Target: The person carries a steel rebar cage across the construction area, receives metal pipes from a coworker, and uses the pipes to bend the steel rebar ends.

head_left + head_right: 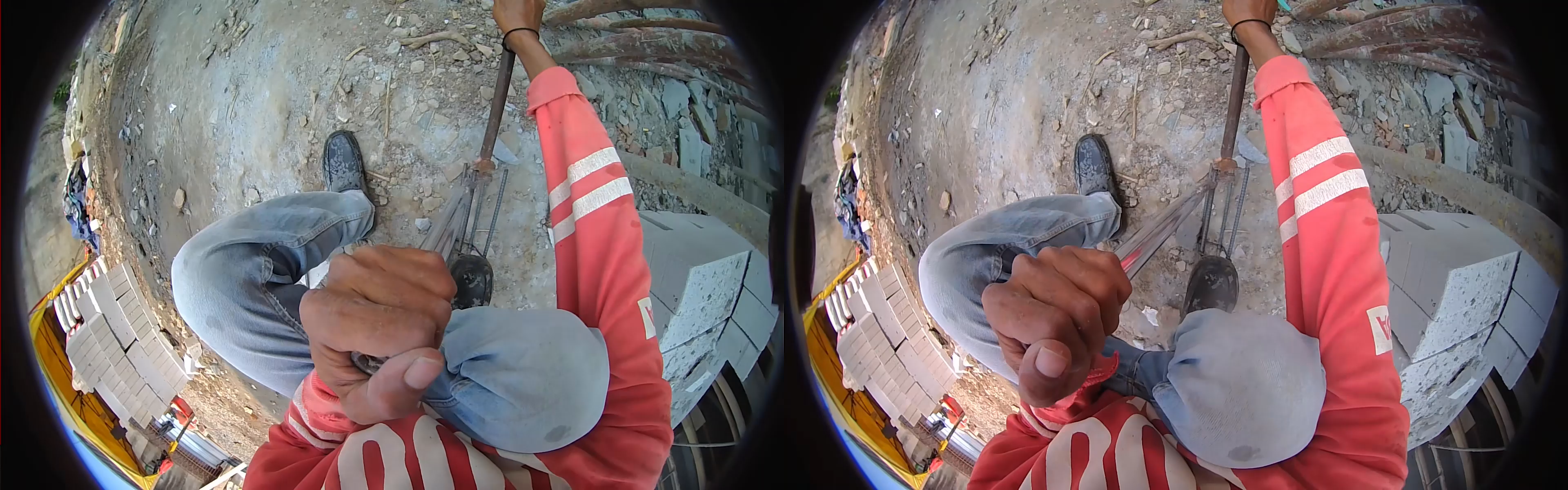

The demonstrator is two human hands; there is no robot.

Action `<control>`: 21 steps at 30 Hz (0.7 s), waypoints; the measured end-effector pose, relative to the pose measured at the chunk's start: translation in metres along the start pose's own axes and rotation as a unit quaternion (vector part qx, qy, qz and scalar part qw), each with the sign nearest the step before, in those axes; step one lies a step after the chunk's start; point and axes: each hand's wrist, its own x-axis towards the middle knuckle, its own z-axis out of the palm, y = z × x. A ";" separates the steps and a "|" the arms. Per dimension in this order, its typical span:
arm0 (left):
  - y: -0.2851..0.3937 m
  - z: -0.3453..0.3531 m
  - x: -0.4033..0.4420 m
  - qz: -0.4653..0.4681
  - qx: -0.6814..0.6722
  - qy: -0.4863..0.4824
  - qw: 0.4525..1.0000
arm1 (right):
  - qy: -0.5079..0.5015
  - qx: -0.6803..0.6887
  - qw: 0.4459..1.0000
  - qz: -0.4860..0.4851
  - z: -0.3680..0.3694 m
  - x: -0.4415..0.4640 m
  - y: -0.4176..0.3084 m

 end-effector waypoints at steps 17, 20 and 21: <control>-0.011 -0.008 0.030 0.022 -0.015 -0.064 0.998 | 0.058 -0.006 0.998 -0.039 0.016 -0.026 0.023; -0.010 -0.013 0.028 0.019 -0.006 -0.056 0.998 | 0.058 -0.020 0.994 -0.088 -0.010 -0.003 0.016; -0.009 -0.014 0.027 0.018 -0.004 -0.054 0.998 | 0.051 -0.036 0.993 -0.102 -0.018 0.004 0.015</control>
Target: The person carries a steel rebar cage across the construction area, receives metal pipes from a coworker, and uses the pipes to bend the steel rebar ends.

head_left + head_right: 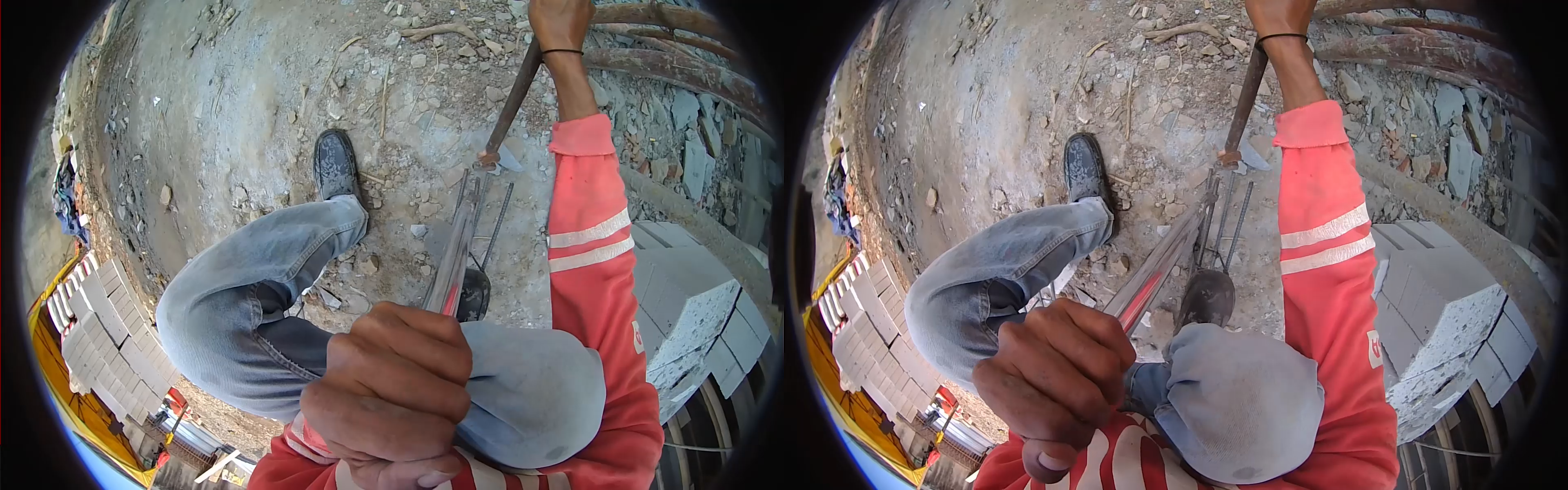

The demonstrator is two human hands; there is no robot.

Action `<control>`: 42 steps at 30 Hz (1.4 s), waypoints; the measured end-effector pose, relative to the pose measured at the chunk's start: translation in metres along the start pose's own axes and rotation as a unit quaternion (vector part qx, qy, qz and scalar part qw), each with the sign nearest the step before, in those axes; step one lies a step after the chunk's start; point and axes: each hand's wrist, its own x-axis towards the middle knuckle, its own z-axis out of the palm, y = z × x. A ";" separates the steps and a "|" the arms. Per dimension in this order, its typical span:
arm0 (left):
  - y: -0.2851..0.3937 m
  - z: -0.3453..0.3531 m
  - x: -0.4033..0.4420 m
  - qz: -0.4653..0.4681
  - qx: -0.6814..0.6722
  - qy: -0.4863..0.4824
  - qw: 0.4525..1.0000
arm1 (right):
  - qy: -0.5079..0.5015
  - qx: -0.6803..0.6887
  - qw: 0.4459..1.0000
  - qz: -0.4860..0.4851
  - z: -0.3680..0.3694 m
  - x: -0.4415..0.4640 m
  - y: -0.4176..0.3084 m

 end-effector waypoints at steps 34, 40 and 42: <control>-0.012 0.026 -0.031 0.021 0.040 0.060 0.997 | -0.123 0.009 0.988 0.098 0.087 -0.029 0.043; 0.002 0.020 -0.018 -0.005 0.076 0.065 0.995 | -0.177 -0.014 0.980 0.085 0.101 -0.029 0.008; 0.006 0.024 -0.022 -0.053 0.075 0.063 0.994 | -0.194 -0.021 0.977 0.084 0.105 -0.034 0.000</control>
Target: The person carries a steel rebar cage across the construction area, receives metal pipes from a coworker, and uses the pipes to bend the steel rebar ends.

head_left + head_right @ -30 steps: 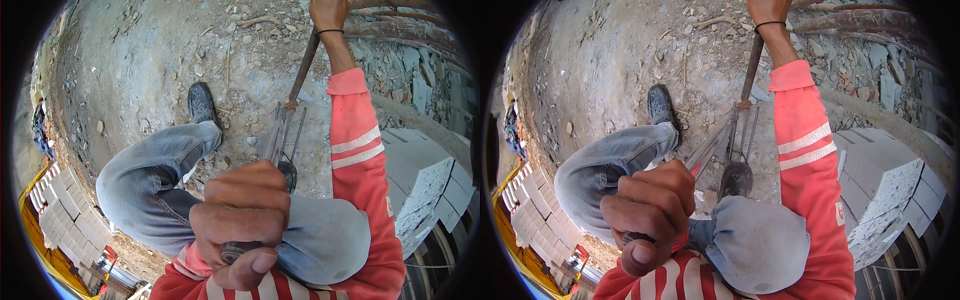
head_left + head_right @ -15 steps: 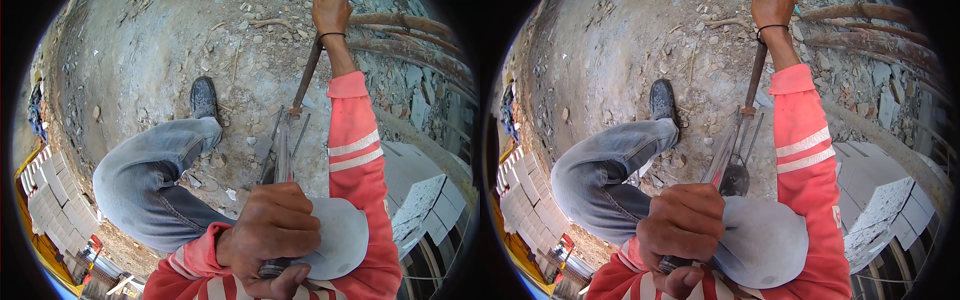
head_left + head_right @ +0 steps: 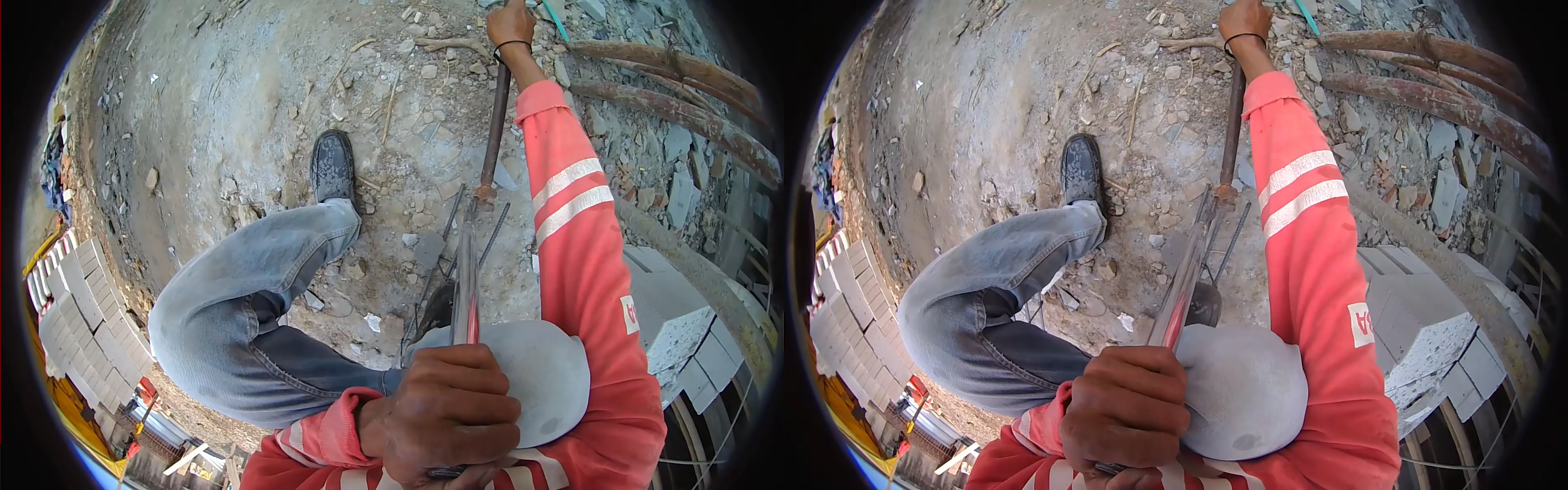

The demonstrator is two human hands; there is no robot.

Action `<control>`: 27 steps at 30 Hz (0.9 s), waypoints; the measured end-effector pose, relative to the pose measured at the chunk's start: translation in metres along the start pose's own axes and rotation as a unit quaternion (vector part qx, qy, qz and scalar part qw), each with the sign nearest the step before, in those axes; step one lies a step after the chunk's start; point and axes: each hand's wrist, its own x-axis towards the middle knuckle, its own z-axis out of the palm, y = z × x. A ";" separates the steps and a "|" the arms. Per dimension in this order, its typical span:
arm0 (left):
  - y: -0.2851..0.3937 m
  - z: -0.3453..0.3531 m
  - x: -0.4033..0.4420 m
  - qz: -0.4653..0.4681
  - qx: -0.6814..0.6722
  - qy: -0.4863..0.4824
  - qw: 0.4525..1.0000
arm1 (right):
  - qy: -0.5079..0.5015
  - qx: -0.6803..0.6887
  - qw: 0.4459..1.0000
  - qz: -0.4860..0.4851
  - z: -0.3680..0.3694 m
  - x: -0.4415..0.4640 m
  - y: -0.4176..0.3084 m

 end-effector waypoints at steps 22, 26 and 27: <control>0.004 -0.004 -0.014 0.041 -0.001 0.012 0.999 | -0.062 -0.019 0.998 -0.024 0.000 0.000 -0.004; 0.007 -0.016 -0.002 0.034 -0.010 -0.035 0.999 | -0.071 -0.027 0.997 -0.022 0.015 0.003 -0.008; 0.007 -0.015 -0.002 0.040 -0.018 -0.027 0.999 | -0.070 -0.025 0.997 -0.022 0.015 0.004 -0.010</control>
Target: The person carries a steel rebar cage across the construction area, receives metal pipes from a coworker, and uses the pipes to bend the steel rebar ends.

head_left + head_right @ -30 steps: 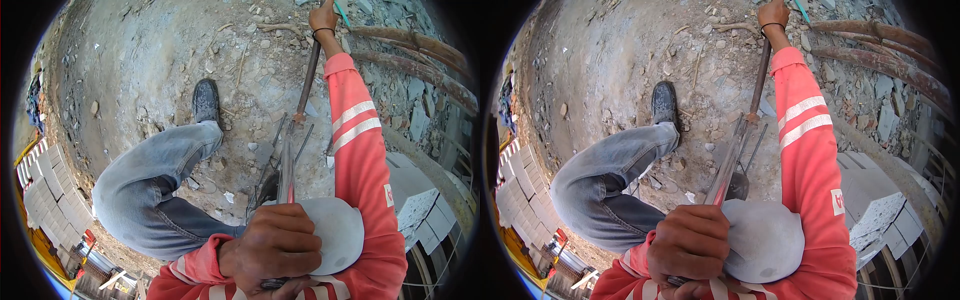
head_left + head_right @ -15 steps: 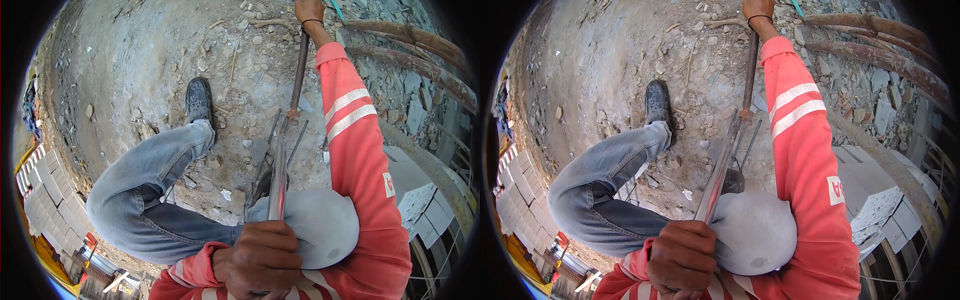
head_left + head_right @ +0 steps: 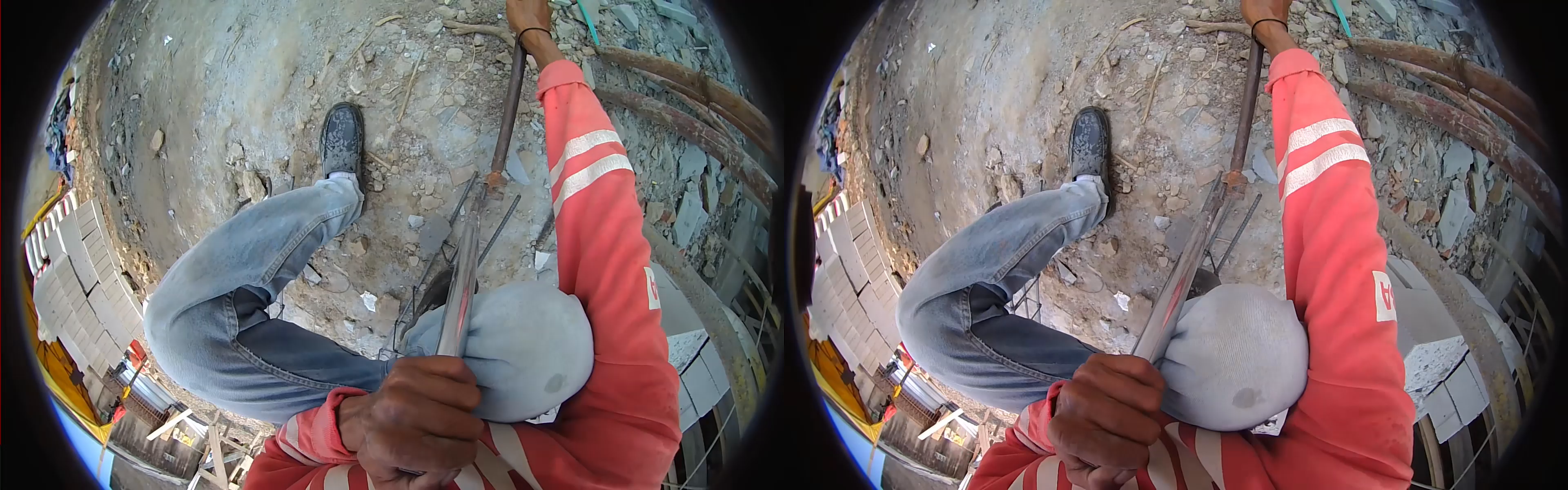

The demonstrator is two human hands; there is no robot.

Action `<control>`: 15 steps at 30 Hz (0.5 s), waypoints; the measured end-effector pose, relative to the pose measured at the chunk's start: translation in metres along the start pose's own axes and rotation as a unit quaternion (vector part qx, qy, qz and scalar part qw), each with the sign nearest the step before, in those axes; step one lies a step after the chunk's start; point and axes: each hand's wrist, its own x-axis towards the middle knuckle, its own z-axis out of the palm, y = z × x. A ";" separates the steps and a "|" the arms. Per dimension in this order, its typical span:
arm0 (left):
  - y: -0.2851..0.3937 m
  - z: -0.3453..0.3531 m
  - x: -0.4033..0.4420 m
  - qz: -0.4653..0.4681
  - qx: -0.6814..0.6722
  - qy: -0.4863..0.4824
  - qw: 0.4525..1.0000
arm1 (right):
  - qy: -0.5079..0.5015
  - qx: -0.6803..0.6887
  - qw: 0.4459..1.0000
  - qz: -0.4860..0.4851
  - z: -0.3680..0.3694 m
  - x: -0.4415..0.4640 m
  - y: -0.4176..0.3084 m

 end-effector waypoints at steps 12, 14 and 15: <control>-0.011 -0.002 -0.001 0.035 -0.017 -0.038 0.999 | 0.045 0.062 0.982 0.172 -0.083 -0.002 0.004; -0.010 0.005 0.003 0.019 -0.017 -0.030 0.999 | 0.064 0.058 0.984 0.155 -0.070 0.007 0.029; -0.011 0.008 0.003 0.012 -0.017 -0.029 0.999 | 0.079 0.051 0.988 0.121 -0.053 0.017 0.056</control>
